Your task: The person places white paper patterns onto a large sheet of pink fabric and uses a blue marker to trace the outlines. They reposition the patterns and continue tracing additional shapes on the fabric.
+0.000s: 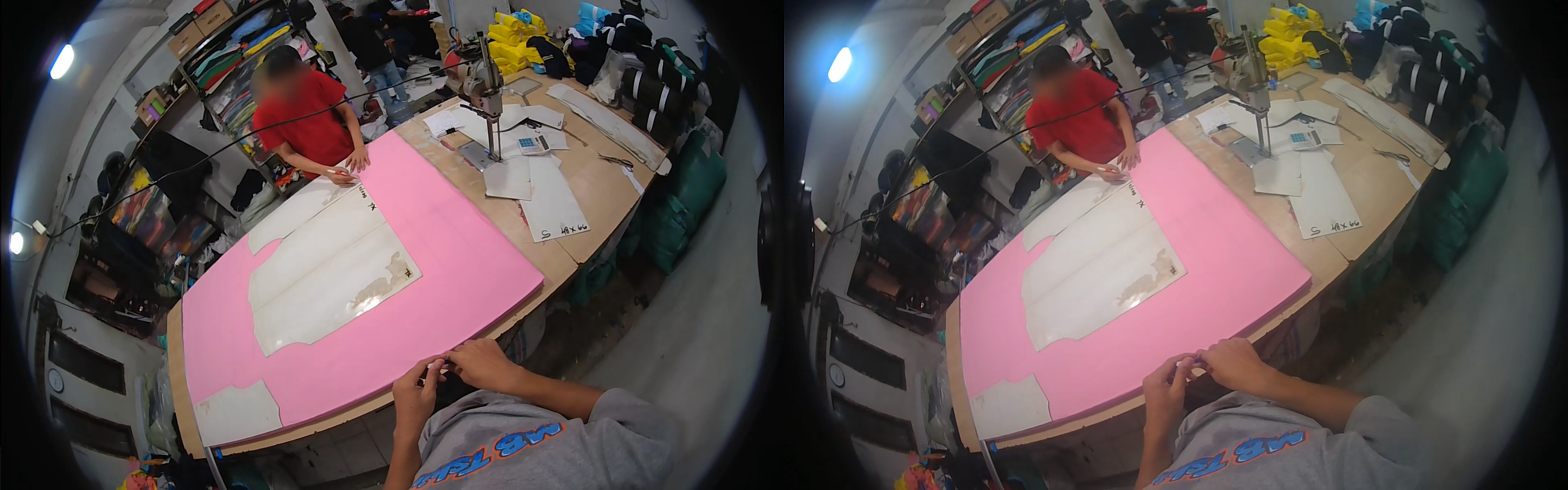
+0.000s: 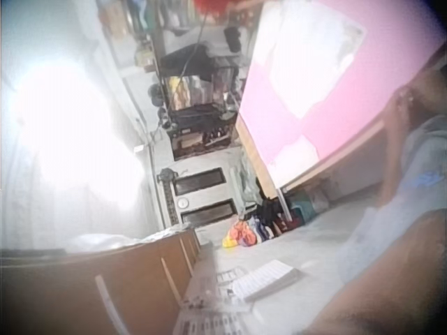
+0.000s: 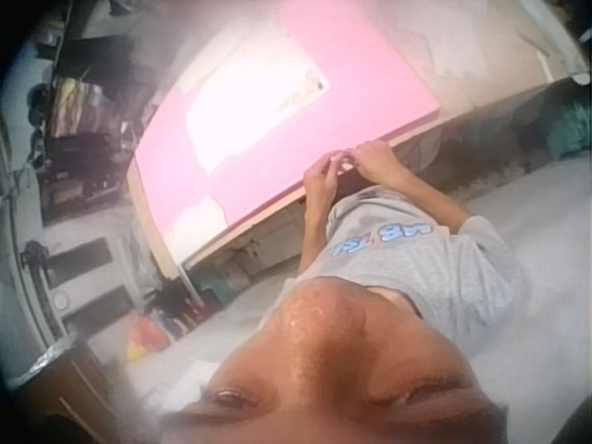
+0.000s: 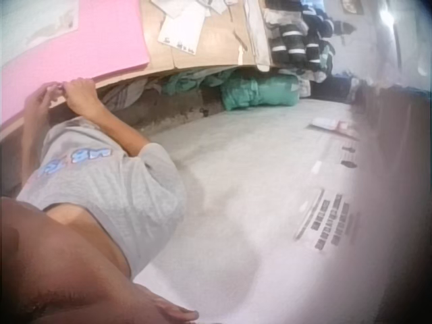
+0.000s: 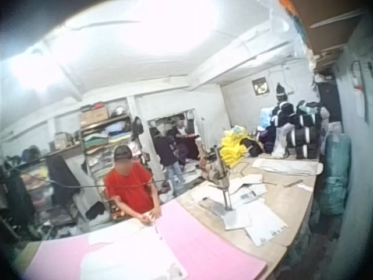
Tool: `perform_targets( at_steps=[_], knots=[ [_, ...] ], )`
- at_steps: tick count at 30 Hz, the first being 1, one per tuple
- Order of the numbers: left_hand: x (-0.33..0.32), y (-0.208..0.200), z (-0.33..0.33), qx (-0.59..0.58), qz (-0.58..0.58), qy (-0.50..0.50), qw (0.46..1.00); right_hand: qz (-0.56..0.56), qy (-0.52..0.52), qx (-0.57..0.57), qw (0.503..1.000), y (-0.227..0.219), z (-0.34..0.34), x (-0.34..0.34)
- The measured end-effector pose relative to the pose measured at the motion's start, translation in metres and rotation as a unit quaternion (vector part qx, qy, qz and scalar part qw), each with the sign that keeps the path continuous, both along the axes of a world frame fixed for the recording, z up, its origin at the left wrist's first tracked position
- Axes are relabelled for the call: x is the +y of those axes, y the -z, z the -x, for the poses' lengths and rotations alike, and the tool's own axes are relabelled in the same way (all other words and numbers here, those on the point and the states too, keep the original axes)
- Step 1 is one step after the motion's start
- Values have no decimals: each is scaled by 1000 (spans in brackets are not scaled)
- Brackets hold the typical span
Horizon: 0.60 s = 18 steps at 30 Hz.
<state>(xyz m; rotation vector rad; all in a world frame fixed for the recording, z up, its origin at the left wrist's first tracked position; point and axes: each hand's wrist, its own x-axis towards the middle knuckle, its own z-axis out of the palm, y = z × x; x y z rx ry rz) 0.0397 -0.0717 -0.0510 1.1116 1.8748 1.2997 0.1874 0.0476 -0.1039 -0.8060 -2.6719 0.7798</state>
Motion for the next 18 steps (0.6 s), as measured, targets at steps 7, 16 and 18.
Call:
perform_targets(
  at_steps=[7,16,18],
  knots=[
    [2,7,16,-57,-33,75,995,145,-82,-11,986,-29,-1,-1],
    [-18,-26,38,-134,-22,132,982,160,-227,33,960,-85,5,17],
    [-13,-11,36,-132,-72,79,985,89,-148,51,984,-66,17,19]
  ],
)
